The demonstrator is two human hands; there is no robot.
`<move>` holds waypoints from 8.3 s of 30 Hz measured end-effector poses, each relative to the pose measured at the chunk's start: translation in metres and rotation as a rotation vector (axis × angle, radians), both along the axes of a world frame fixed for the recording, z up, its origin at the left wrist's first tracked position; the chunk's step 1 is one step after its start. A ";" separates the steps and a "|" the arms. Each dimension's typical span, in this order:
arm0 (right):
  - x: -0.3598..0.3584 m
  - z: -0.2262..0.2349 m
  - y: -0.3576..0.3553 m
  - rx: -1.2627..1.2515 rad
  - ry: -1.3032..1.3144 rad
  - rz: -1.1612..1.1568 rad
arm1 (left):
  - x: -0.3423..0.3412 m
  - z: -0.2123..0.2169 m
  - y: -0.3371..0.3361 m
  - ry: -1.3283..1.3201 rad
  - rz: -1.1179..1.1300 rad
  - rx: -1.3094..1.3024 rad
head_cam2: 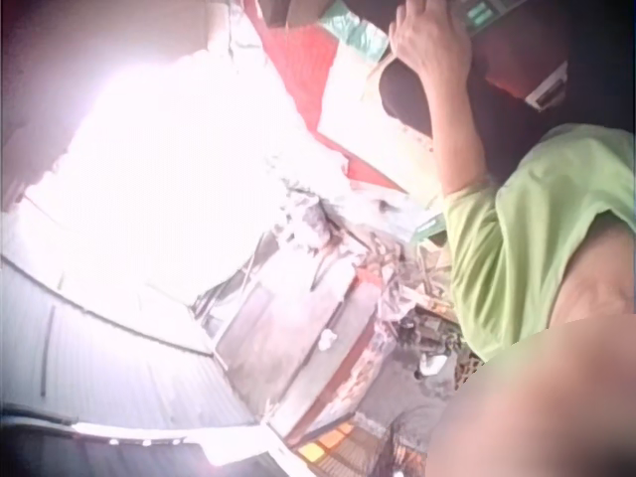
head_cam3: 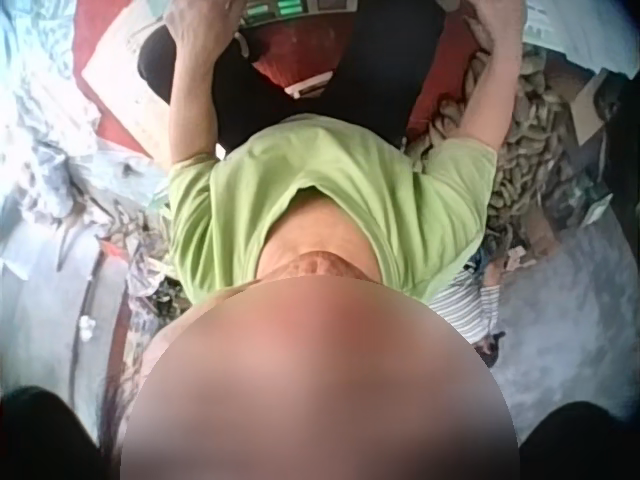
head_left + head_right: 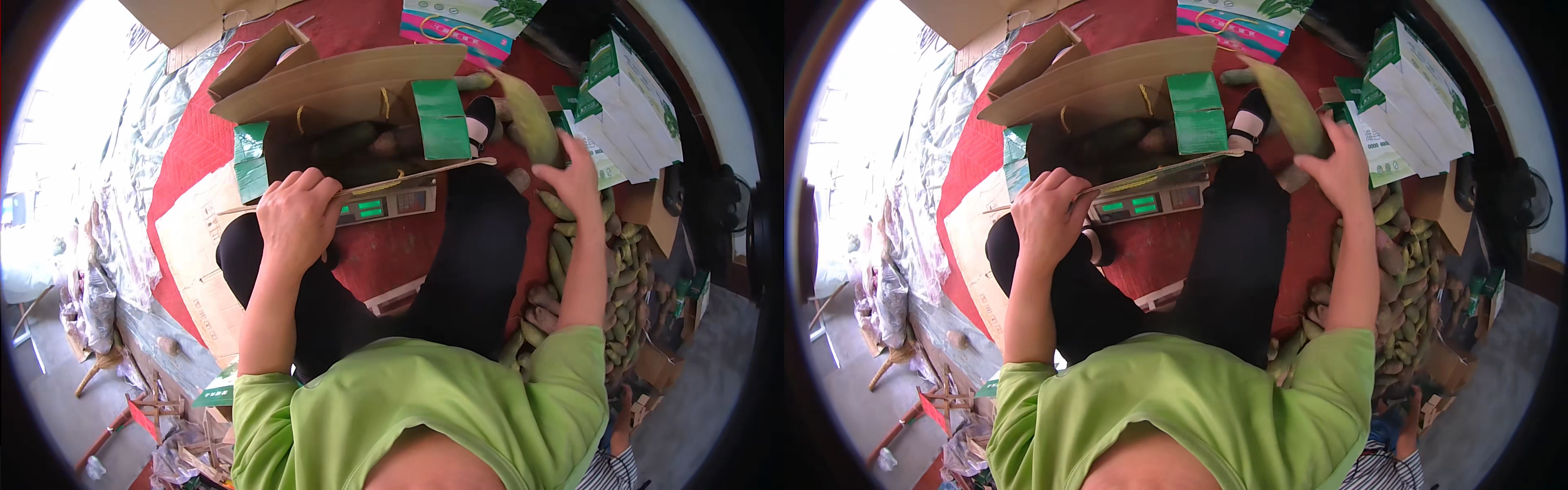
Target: The recorder is weighing and packaging large root vegetables into cardboard boxes.
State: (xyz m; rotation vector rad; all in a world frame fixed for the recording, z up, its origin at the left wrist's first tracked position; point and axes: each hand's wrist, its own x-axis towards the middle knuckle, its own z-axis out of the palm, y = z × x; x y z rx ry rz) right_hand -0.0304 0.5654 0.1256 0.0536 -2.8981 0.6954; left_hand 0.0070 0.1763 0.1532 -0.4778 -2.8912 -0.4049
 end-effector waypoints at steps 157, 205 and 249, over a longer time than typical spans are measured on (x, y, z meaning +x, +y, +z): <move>0.007 0.051 -0.095 -0.969 -0.137 0.056 | 0.009 -0.006 0.002 0.048 -0.048 0.024; 0.402 -0.402 0.120 -1.708 -0.110 -1.802 | 0.009 -0.028 0.019 0.217 0.011 -0.020; 0.130 -0.011 0.048 -1.421 0.312 -0.352 | 0.015 -0.007 -0.003 0.129 -0.065 0.095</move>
